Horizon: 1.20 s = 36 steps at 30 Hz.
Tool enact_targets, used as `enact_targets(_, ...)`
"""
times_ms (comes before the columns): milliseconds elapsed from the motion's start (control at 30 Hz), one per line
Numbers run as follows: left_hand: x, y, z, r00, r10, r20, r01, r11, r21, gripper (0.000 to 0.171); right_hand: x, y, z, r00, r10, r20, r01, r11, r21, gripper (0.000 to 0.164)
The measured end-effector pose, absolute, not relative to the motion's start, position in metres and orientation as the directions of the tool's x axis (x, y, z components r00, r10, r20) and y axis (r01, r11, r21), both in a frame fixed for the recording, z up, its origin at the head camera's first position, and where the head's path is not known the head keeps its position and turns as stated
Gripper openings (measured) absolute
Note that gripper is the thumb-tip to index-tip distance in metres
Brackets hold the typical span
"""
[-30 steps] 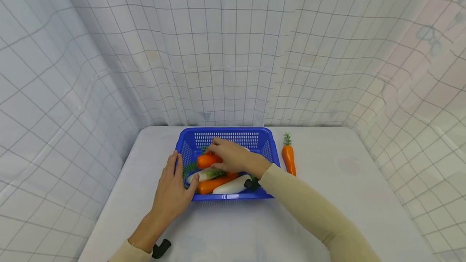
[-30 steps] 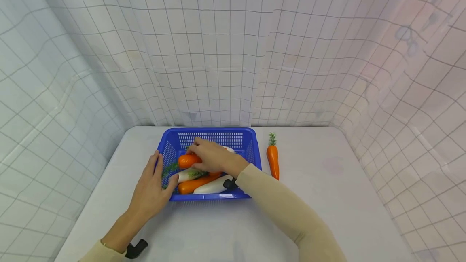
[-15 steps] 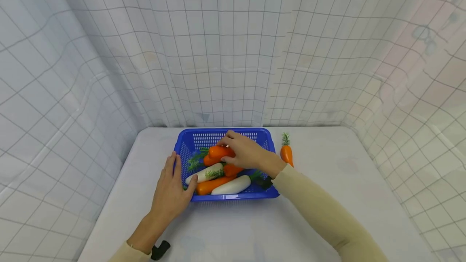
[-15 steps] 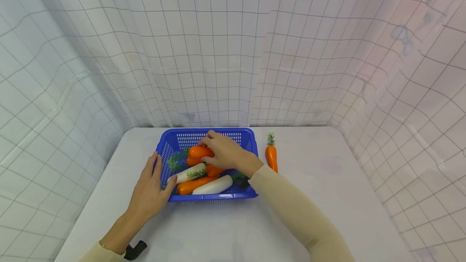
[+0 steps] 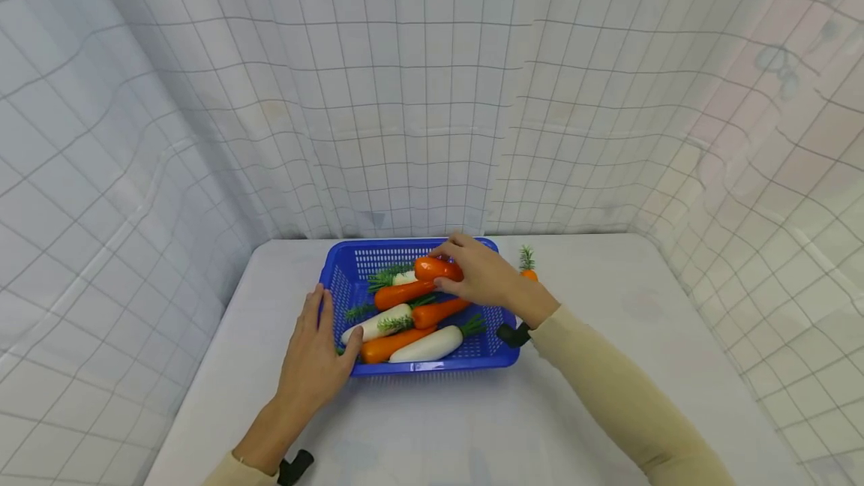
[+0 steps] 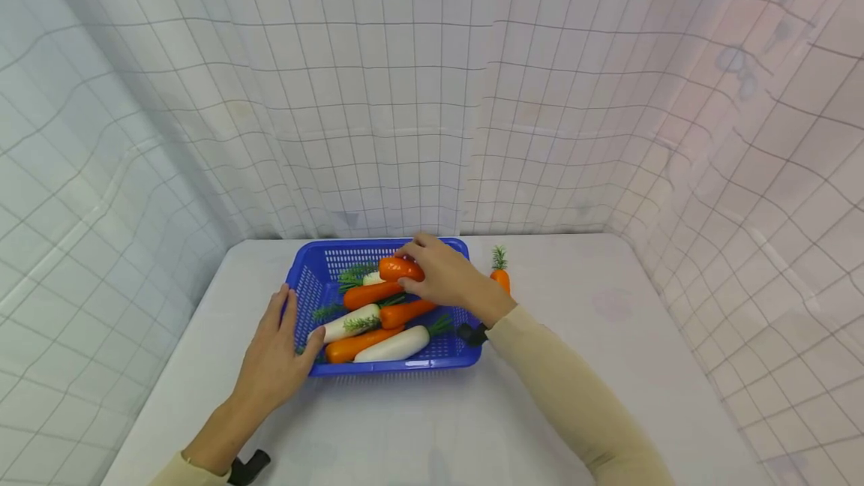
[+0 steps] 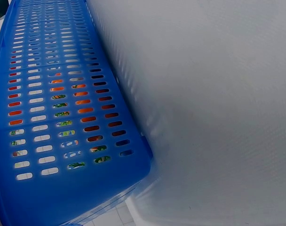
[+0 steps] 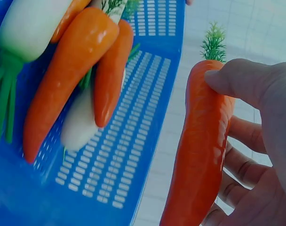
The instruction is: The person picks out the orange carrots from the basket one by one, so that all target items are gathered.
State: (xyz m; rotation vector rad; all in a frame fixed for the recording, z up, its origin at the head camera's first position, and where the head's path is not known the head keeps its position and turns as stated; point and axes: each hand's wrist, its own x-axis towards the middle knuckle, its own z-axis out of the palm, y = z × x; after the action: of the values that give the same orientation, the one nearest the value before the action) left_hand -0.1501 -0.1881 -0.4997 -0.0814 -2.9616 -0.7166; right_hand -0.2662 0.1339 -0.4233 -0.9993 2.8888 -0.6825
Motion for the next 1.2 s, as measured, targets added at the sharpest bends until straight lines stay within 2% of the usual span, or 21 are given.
enact_targets(433, -0.152, -0.191, -0.503, -0.994, 0.024, 0.106, 0.07, 0.887, 0.456, 0.096, -0.269, 0.181, -0.424, -0.859, -0.491, 0.143, -0.501, 0.75, -0.432, 0.052)
enact_targets(867, -0.15, -0.189, -0.502, -0.995, 0.025, 0.095, 0.065, 0.892, 0.447, 0.095, -0.276, 0.24, -0.442, -0.919, -0.36, 0.163, -0.393, 0.795, -0.463, 0.049)
enact_targets(1200, -0.152, -0.189, -0.503, -0.992, 0.025, 0.12, 0.077, 0.889, 0.452, 0.095, -0.272, 0.28, -0.457, -0.964, -0.226, 0.143, -0.267, 0.794, -0.545, 0.051)
